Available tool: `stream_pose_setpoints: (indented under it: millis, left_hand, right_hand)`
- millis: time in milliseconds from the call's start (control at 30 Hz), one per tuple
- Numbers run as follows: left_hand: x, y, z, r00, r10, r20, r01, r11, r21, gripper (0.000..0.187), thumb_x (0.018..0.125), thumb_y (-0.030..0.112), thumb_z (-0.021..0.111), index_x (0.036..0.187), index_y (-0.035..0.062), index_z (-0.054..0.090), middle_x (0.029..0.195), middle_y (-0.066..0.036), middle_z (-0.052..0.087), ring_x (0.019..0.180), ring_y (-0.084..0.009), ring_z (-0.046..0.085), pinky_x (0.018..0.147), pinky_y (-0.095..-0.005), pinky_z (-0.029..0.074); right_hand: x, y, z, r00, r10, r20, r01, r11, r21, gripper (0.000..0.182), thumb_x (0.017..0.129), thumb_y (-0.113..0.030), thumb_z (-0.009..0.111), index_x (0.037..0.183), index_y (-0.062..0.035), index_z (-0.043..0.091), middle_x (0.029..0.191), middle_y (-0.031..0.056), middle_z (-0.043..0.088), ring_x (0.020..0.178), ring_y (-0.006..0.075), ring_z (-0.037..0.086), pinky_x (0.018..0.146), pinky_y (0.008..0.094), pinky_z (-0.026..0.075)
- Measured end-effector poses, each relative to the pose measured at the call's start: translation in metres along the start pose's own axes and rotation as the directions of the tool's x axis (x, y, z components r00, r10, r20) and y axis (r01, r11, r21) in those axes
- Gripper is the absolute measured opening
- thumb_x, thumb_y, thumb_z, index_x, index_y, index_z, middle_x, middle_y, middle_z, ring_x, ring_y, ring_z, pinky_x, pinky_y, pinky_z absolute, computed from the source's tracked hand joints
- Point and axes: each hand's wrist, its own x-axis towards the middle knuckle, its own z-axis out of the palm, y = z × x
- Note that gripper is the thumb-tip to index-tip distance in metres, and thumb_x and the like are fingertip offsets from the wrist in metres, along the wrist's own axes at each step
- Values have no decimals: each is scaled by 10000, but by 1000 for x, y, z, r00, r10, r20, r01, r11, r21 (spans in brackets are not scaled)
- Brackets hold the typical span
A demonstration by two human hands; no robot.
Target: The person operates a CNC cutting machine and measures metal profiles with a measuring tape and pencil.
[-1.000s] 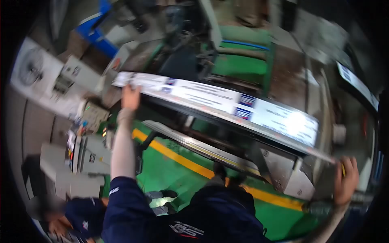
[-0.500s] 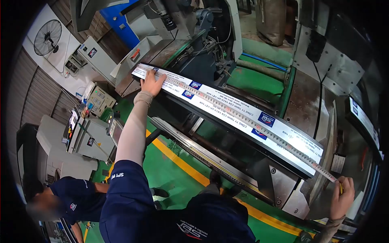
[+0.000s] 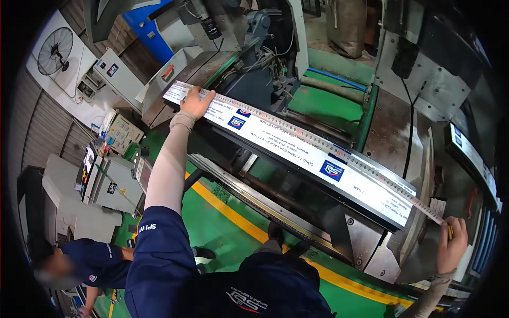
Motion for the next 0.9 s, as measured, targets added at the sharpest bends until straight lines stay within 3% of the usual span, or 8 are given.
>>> stream_pose_setpoints:
  millis: [367,433,500,567,600,733,900]
  left_hand:
    - [-3,4,3,999,-30,-23,30,999,22,843,842,675,483,1392,38,441,1422,-186,450,1342,-347,403,1132,-586,142]
    - [-4,4,5,999,-30,-36,32,999,37,844,843,676,479,1398,42,437,1428,-185,446,1346,-343,399,1132,-583,147]
    - [-2,-3,3,1000,-15,-10,15,1000,27,880,837,711,467,1413,48,427,1444,-197,434,1360,-349,386,1135,-492,237]
    - [15,-23,17,996,86,0,-86,995,53,907,851,703,473,1409,-9,411,1422,-242,444,1333,-380,412,1107,-426,318]
    - [36,-51,35,981,193,14,-193,980,55,888,872,680,473,1396,-35,415,1413,-259,443,1325,-387,415,1112,-419,313]
    - [68,-83,44,967,250,41,-246,965,-86,846,916,618,470,1381,-87,409,1402,-281,441,1341,-369,389,1124,-389,282]
    - [59,-70,36,980,194,44,-187,974,-129,886,908,647,467,1399,-87,387,1392,-270,457,1326,-353,416,1103,-366,296]
  right_hand:
    - [12,1,-2,999,33,7,-33,998,-49,51,884,-12,565,905,34,565,840,162,512,773,333,533,690,376,421]
    - [14,0,0,999,-18,-31,17,999,-51,60,873,-20,575,905,32,573,829,164,507,741,344,526,657,384,415]
    - [17,0,2,997,-50,-57,48,998,-27,67,863,-28,585,901,27,584,826,173,508,741,361,535,653,393,422]
    - [18,0,-3,998,-19,-62,15,997,-73,63,854,-36,593,891,14,602,850,187,534,789,385,561,685,397,448]
    - [21,-6,-8,1000,-3,-13,2,998,-68,64,850,-50,602,891,-2,613,872,175,559,791,386,565,679,401,451]
    - [21,5,-6,997,21,-74,-33,986,-165,97,838,-163,644,887,-85,672,866,90,613,780,325,618,659,385,485]
    - [22,17,1,996,28,-89,-46,977,-209,103,828,-197,656,888,-124,696,852,55,630,750,294,630,631,374,494]
